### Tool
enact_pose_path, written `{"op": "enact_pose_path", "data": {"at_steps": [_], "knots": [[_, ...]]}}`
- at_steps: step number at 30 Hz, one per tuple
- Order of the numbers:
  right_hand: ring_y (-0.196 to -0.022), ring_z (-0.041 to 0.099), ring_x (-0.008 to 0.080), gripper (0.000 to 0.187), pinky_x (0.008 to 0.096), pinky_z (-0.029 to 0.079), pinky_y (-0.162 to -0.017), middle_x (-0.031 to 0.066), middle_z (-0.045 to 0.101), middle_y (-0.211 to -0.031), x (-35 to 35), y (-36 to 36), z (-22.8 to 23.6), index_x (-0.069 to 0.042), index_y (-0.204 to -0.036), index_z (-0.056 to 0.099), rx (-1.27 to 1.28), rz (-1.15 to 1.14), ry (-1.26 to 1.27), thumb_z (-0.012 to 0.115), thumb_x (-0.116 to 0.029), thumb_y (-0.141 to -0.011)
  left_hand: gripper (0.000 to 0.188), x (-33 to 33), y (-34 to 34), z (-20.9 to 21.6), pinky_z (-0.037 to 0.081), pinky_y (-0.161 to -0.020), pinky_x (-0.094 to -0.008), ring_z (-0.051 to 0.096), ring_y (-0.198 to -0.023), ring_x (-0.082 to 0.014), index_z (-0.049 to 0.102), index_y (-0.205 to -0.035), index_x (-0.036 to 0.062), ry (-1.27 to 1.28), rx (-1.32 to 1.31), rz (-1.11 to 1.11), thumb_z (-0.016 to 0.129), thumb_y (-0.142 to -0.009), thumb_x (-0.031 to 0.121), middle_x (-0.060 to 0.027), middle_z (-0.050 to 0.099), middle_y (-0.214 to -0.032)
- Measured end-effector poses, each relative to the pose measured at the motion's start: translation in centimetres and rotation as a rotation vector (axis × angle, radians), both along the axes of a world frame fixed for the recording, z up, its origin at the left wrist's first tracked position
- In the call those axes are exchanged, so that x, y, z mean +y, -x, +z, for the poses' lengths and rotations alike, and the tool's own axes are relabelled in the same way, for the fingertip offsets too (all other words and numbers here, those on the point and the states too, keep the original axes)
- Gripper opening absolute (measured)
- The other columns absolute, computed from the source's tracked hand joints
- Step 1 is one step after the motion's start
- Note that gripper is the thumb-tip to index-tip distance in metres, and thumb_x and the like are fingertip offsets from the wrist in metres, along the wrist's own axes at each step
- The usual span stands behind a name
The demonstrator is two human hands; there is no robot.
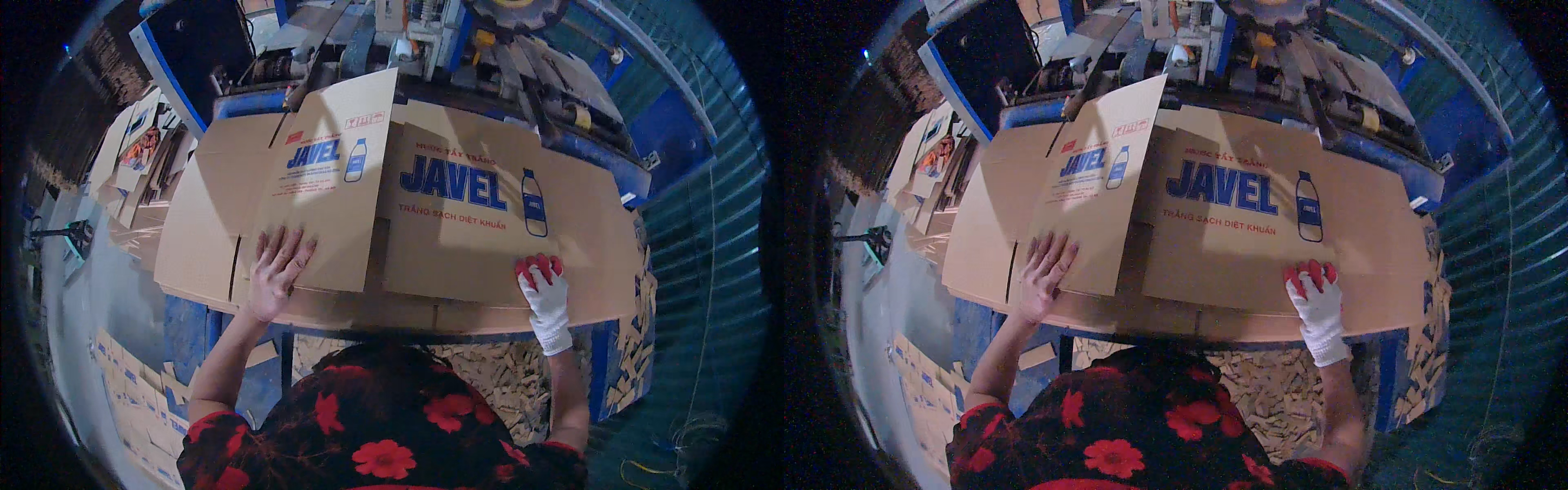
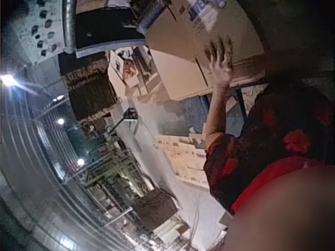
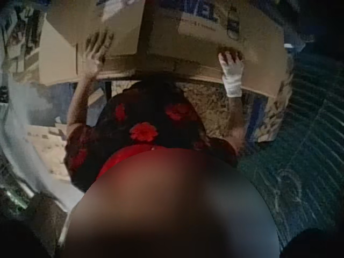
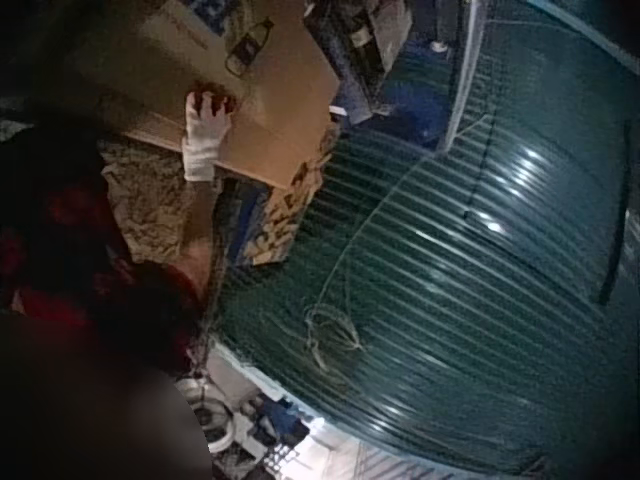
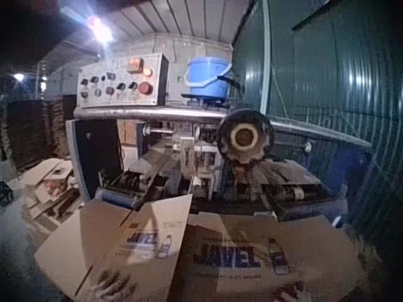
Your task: The person repeatedly folds flat cardboard sheets into boxes using a machine. They align the sheets, press them into the machine to crease and seal, then remove the finished boxes and place them aside. The process is continuous and repetitive throughout the clip.
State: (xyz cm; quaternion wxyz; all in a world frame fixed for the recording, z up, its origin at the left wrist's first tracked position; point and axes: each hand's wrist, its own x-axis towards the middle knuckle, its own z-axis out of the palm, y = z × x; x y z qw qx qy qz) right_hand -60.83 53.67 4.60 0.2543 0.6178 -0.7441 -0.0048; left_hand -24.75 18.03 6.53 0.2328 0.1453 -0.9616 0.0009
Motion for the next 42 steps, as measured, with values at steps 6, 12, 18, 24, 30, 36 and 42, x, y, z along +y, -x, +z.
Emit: {"op": "enact_pose_path", "data": {"at_steps": [6,12,18,24,30,36,42], "knots": [[-0.103,0.059,0.0308,0.047,0.0525,0.045,-0.092,0.0062,0.06,-0.1,-0.6,3.1,1.0,-0.013,-0.11,0.061,0.064,0.072,0.003,0.064,-0.008,-0.063,0.055,0.1,2.0,0.6,0.031,-0.106,-0.0558,0.045,-0.125,-0.0438,0.05,-0.136,0.012,0.0,-0.024,-0.114,0.051,-0.081,0.019,-0.016,0.048,-0.139],[-0.103,0.058,0.0318,0.045,0.0489,0.046,-0.09,0.0093,0.06,-0.102,-6.0,9.6,0.8,-0.012,-0.108,0.063,0.01,0.094,0.017,0.067,-0.008,-0.064,0.057,-5.3,7.0,-0.3,0.031,-0.107,-0.0524,0.043,-0.126,-0.0378,0.042,-0.141,0.0184,0.022,-0.098,-0.039,0.047,-0.085,0.021,-0.0123,0.045,-0.14],[-0.119,0.051,0.0354,0.058,0.044,0.037,-0.106,0.0146,0.058,-0.123,-14.3,17.5,2.4,-0.01,-0.124,0.057,-0.053,-0.023,-0.074,0.055,0.005,-0.069,0.06,-14.2,18.5,-1.1,0.036,-0.105,-0.0468,0.043,-0.127,-0.0343,0.036,-0.144,0.0239,0.099,-0.072,0.083,0.051,-0.086,0.018,-0.0092,0.046,-0.137],[-0.128,0.043,0.0319,0.06,0.0412,0.03,-0.11,0.0135,0.052,-0.134,-20.6,20.8,4.1,-0.01,-0.131,0.052,-0.156,-0.246,0.015,0.053,0.009,-0.074,0.065,-17.9,22.6,-3.0,0.035,-0.102,-0.0573,0.037,-0.133,-0.0277,0.029,-0.146,0.0254,0.03,-0.056,0.355,0.056,-0.087,0.028,-0.0067,0.043,-0.141],[-0.136,0.032,0.0307,0.05,0.0421,0.032,-0.108,0.015,0.04,-0.145,-6.1,13.5,3.5,-0.005,-0.14,0.041,-0.592,-0.347,0.386,0.05,-0.006,-0.09,0.038,-16.2,-5.3,-1.2,0.022,-0.11,-0.0568,0.038,-0.133,-0.0264,0.063,-0.122,0.022,-0.418,0.53,1.0,0.059,-0.084,0.027,-0.0086,0.054,-0.132],[-0.137,0.031,0.0288,0.047,0.0445,0.027,-0.11,0.0109,0.039,-0.147,7.9,6.3,0.1,-0.007,-0.14,0.042,-0.242,-0.947,-0.072,0.045,-0.024,-0.096,0.055,-14.0,-20.7,-1.8,0.042,-0.096,-0.0511,0.053,-0.117,-0.0355,0.058,-0.123,0.0123,-0.628,-0.128,1.401,0.05,-0.086,0.052,-0.013,0.059,-0.125],[-0.136,0.032,0.03,0.053,0.0475,0.027,-0.109,0.0115,0.035,-0.148,14.3,1.0,-0.7,-0.01,-0.139,0.044,-0.133,-1.052,-0.167,0.043,-0.041,-0.097,0.06,-13.9,-24.4,-3.4,0.044,-0.096,-0.0433,0.054,-0.114,-0.0335,0.059,-0.122,0.0064,-0.528,-0.148,1.244,0.063,-0.08,0.049,-0.0177,0.06,-0.12]]}}
